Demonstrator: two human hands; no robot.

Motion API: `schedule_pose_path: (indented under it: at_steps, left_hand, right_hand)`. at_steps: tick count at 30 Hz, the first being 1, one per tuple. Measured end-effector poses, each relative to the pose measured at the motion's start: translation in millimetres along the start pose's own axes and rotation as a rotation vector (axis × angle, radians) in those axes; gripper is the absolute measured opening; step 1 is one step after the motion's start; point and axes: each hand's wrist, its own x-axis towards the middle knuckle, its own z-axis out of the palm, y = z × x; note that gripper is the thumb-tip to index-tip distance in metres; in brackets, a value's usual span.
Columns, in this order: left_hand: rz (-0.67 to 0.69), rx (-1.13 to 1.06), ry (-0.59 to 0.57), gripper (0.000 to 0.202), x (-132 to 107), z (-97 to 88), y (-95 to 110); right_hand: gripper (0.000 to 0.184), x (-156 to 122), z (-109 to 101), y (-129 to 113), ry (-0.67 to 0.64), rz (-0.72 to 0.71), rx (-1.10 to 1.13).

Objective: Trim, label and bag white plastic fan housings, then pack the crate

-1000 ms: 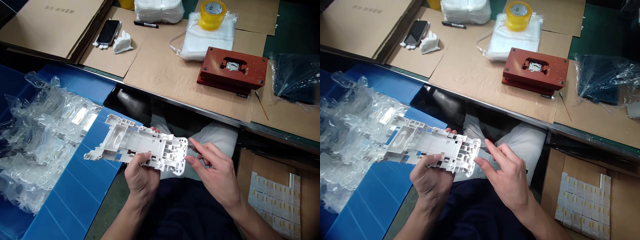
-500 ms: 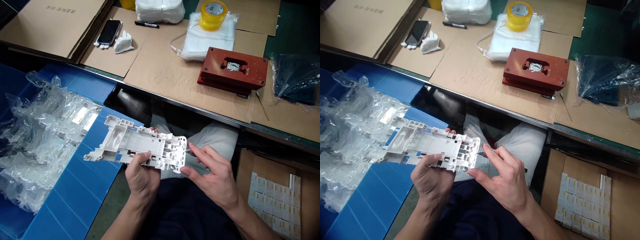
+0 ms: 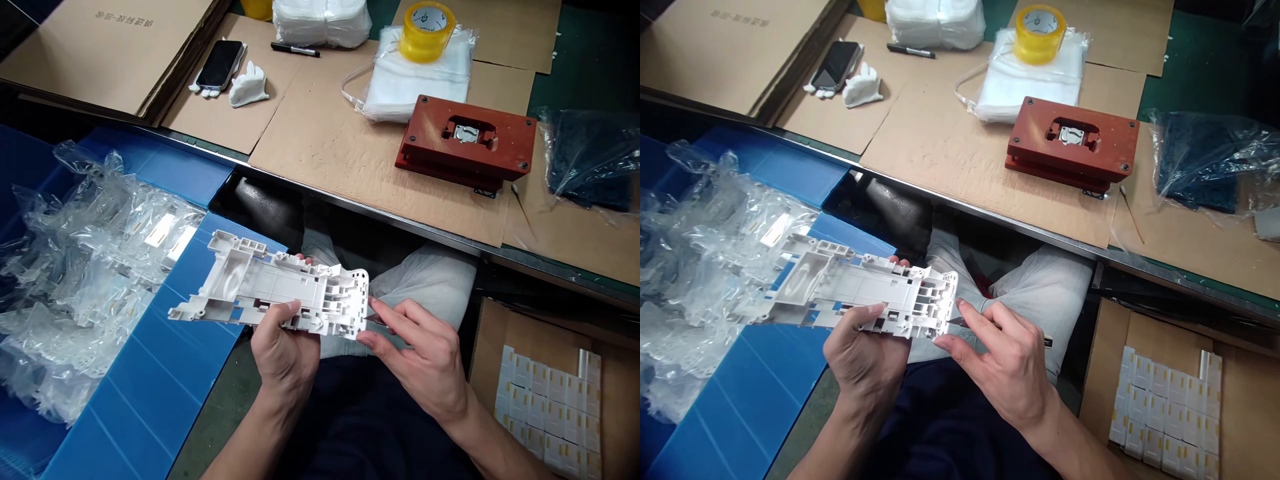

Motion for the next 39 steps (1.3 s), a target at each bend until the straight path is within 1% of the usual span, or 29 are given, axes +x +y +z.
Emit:
schedule_pose_path:
  at_steps: [2,4,6,8,11,14,16,18,20,23,25,27,29,31,34,35,37,38,39]
  left_hand:
    - [0.012,-0.003,0.000,0.055,2,0.2,0]
    - [0.036,0.008,-0.012,0.054,6,0.3,-1]
    - [0.071,0.030,-0.025,0.054,10,-0.1,0]
    - [0.105,0.044,-0.034,0.057,15,-1.0,1]
    - [0.133,0.029,-0.040,0.059,21,-3.0,5]
    - [0.122,0.019,-0.017,0.054,23,-5.0,8]
    - [0.098,0.024,-0.023,0.048,23,-6.3,8]
    - [0.070,0.028,-0.062,0.044,23,-7.8,8]
    - [0.033,0.036,-0.104,0.039,23,-9.5,7]
    - [-0.080,0.051,-0.173,0.040,25,-11.7,8]
    - [-0.204,0.021,-0.261,0.048,26,-12.1,10]
    - [-0.352,-0.020,-0.344,0.054,26,-11.5,12]
    - [-0.516,-0.023,-0.398,0.054,24,-10.9,14]
    - [-0.662,0.003,-0.431,0.052,20,-11.3,15]
    - [-0.827,0.023,-0.473,0.052,11,-13.5,16]
    - [-0.889,0.029,-0.493,0.055,8,-13.9,16]
    - [-0.999,0.063,-0.519,0.069,0,-12.8,16]
    - [-1.023,0.092,-0.514,0.077,-4,-11.1,15]
    - [-1.020,0.128,-0.496,0.084,-9,-8.7,14]
  right_hand:
    - [0.036,-1,1,0,-0.021,-0.015,0.020]
    - [0.031,-3,1,0,-0.085,-0.015,0.126]
    - [0.028,-5,2,4,-0.157,0.017,0.252]
    - [0.027,-6,2,8,-0.194,0.081,0.300]
    - [0.021,-6,2,17,-0.212,0.194,0.238]
    - [0.023,-6,1,23,-0.224,0.270,0.162]
    - [0.026,-7,1,28,-0.228,0.285,0.097]
    - [0.030,-9,2,33,-0.246,0.280,-0.010]
    - [0.033,-12,2,40,-0.307,0.251,-0.164]
    - [0.033,-16,0,53,-0.443,0.167,-0.414]
    - [0.037,-15,-6,62,-0.476,0.111,-0.494]
    - [0.038,-8,-17,68,-0.433,0.063,-0.468]
    - [0.038,5,-33,69,-0.354,-0.007,-0.400]
    - [0.040,22,-51,66,-0.288,-0.113,-0.366]
    - [0.046,49,-74,53,-0.278,-0.306,-0.400]
    - [0.045,58,-79,49,-0.291,-0.364,-0.429]
    - [0.040,73,-84,40,-0.331,-0.465,-0.485]
    - [0.038,79,-85,37,-0.359,-0.507,-0.503]
    - [0.038,84,-84,33,-0.390,-0.539,-0.512]
